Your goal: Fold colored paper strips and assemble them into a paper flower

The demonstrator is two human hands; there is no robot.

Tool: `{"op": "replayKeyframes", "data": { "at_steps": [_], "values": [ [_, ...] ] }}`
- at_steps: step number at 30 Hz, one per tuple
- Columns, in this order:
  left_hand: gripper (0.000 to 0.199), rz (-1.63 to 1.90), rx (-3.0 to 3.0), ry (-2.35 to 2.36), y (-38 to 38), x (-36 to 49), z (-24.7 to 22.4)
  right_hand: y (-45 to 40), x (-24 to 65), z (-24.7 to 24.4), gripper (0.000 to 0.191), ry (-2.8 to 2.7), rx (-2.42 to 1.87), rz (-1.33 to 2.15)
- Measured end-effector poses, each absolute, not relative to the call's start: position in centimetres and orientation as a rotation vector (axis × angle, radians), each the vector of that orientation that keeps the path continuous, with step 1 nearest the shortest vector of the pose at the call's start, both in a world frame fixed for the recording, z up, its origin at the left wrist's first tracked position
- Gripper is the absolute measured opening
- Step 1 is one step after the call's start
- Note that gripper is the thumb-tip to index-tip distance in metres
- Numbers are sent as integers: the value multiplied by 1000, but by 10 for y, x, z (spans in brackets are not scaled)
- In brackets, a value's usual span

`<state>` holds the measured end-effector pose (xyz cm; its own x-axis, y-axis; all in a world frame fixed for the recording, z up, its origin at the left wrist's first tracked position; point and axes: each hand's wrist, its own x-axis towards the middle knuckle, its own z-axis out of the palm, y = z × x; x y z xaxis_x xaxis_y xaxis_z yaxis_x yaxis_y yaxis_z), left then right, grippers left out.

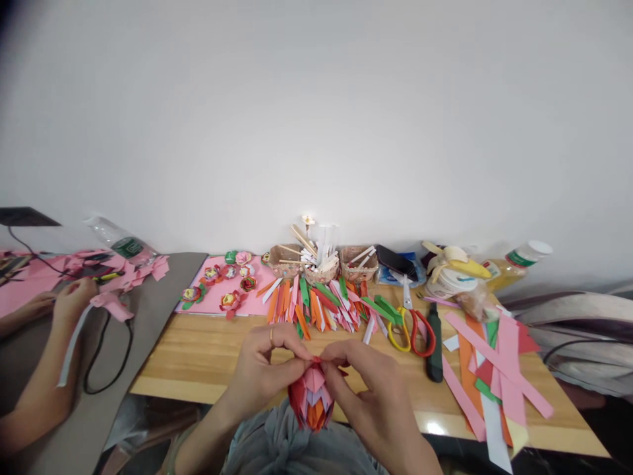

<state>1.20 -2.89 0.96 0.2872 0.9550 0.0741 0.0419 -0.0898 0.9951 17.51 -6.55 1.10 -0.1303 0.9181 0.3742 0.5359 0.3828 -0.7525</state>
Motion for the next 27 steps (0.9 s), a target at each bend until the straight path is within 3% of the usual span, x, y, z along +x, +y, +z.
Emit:
{"op": "replayKeyframes", "data": {
  "at_steps": [3,7,12,17,23,27],
  "values": [
    [11,992,1373,942,-26,9,4,-63,177,6,12,-1816,-1244,473],
    [52,831,1141,670,-21,7,-9,-57,179,1,18,-1796,-1277,321],
    [67,558,945,522,-21,13,-19,-53,180,0,19,-1778,-1121,396],
    [59,804,1198,826,-22,16,-7,-55,181,-2,8,-1514,-1325,438],
    [42,878,1795,1002,-18,16,-8,-49,174,3,37,-1409,-1387,994],
    [39,876,1900,1000,-18,17,-12,-45,168,7,37,-1341,-1316,1190]
  ]
}}
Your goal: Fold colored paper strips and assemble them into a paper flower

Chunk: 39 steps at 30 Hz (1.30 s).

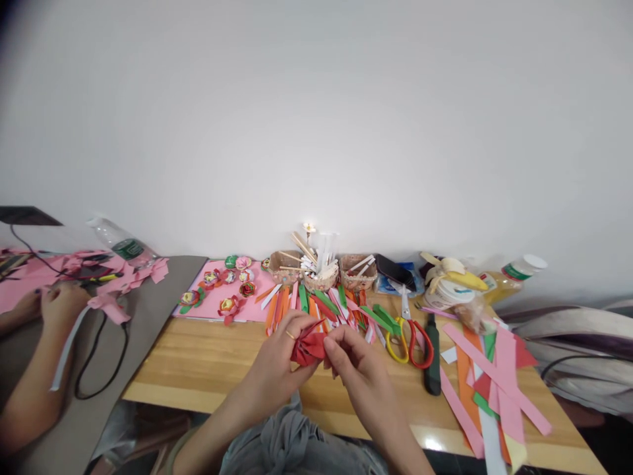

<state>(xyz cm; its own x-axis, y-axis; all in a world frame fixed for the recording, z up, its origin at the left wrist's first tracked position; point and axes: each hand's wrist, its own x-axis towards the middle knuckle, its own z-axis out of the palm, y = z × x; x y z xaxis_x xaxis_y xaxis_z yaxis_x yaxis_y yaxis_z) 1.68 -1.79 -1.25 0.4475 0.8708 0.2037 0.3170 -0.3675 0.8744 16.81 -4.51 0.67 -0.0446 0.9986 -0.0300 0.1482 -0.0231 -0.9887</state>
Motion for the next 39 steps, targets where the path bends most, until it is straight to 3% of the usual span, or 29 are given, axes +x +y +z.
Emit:
{"op": "replayKeyframes", "data": {
  "at_steps": [10,27,33,39],
  "values": [
    [29,960,1569,973,-23,20,-15,-48,167,2,42,-1329,-1301,1241],
    [49,1074,1284,853,-28,28,-12,-48,166,-1,41,-1244,-1237,1373],
    [54,1105,1113,799,-30,29,-17,-44,164,6,47,-1382,-1339,1210],
    [60,1064,807,545,-22,25,-10,-41,178,-2,38,-1406,-1435,991]
  ]
}}
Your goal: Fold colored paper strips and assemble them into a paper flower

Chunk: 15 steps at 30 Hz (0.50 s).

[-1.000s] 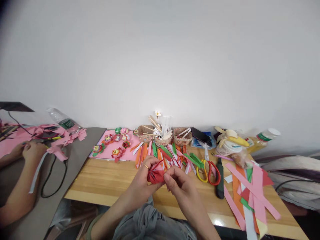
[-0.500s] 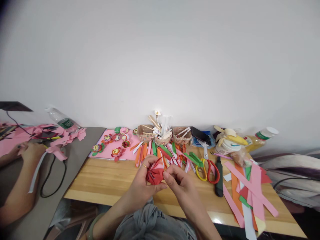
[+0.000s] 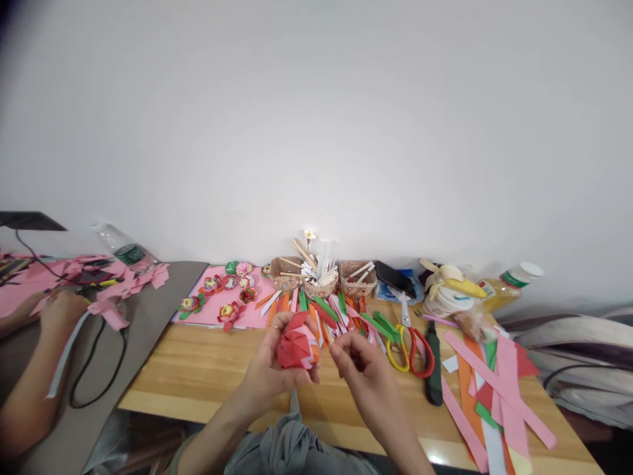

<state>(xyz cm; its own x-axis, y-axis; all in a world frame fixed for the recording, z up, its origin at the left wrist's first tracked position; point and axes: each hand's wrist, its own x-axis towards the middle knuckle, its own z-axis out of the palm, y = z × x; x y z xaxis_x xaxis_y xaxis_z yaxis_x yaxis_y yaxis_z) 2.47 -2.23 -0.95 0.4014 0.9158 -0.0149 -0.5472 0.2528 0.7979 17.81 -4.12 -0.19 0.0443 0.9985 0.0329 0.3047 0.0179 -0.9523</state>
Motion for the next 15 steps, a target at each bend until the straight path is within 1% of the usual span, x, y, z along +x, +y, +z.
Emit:
{"op": "replayKeyframes", "data": {
  "at_steps": [3,5,11,15],
  "values": [
    [61,968,722,425,-20,26,-6,-43,185,-1,26,-1308,-1379,886],
    [59,946,679,379,-19,28,-6,-44,186,3,21,-1306,-1335,849],
    [55,926,605,386,-20,29,-13,-49,180,13,20,-1399,-1214,878],
    [46,889,561,334,-20,28,-20,-50,180,15,16,-1455,-1216,779]
  ]
}}
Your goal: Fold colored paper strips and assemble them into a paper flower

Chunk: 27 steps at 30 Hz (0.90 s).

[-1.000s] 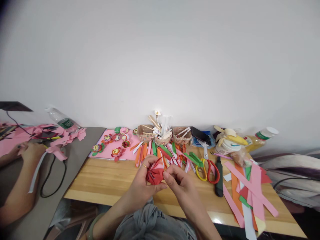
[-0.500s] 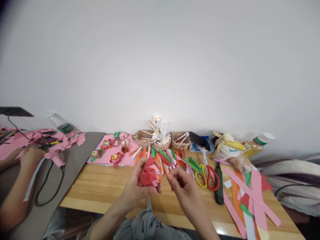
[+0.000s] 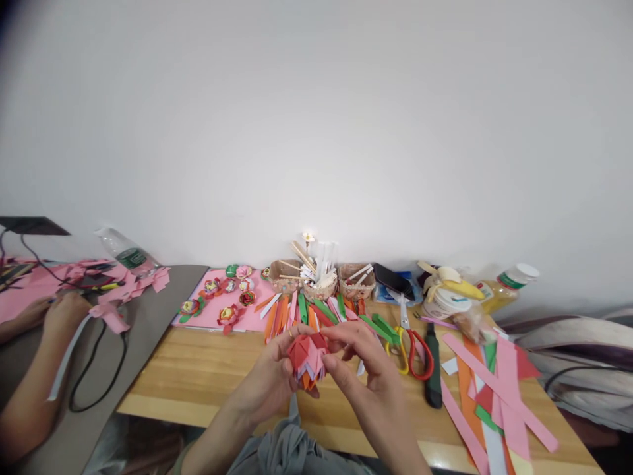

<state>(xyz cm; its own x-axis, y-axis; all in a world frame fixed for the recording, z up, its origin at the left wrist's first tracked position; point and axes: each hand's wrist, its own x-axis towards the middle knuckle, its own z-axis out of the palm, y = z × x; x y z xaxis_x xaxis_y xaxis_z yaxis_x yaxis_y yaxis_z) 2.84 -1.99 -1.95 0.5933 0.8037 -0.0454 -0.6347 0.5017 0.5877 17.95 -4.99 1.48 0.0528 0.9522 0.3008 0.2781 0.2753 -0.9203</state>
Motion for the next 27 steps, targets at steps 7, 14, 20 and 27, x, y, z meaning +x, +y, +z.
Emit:
{"op": "replayKeyframes", "data": {
  "at_steps": [7,14,20,27],
  "values": [
    [36,818,509,268,-21,28,-28,-52,179,22,16,-1463,-1206,716],
    [34,770,497,209,-25,32,-34,-51,187,19,18,-1463,-1187,892],
    [33,767,494,275,-28,34,-35,-50,184,20,15,-1439,-1222,795],
    [34,889,546,469,-30,33,-24,-60,180,32,14,-1591,-1317,467]
  ]
}}
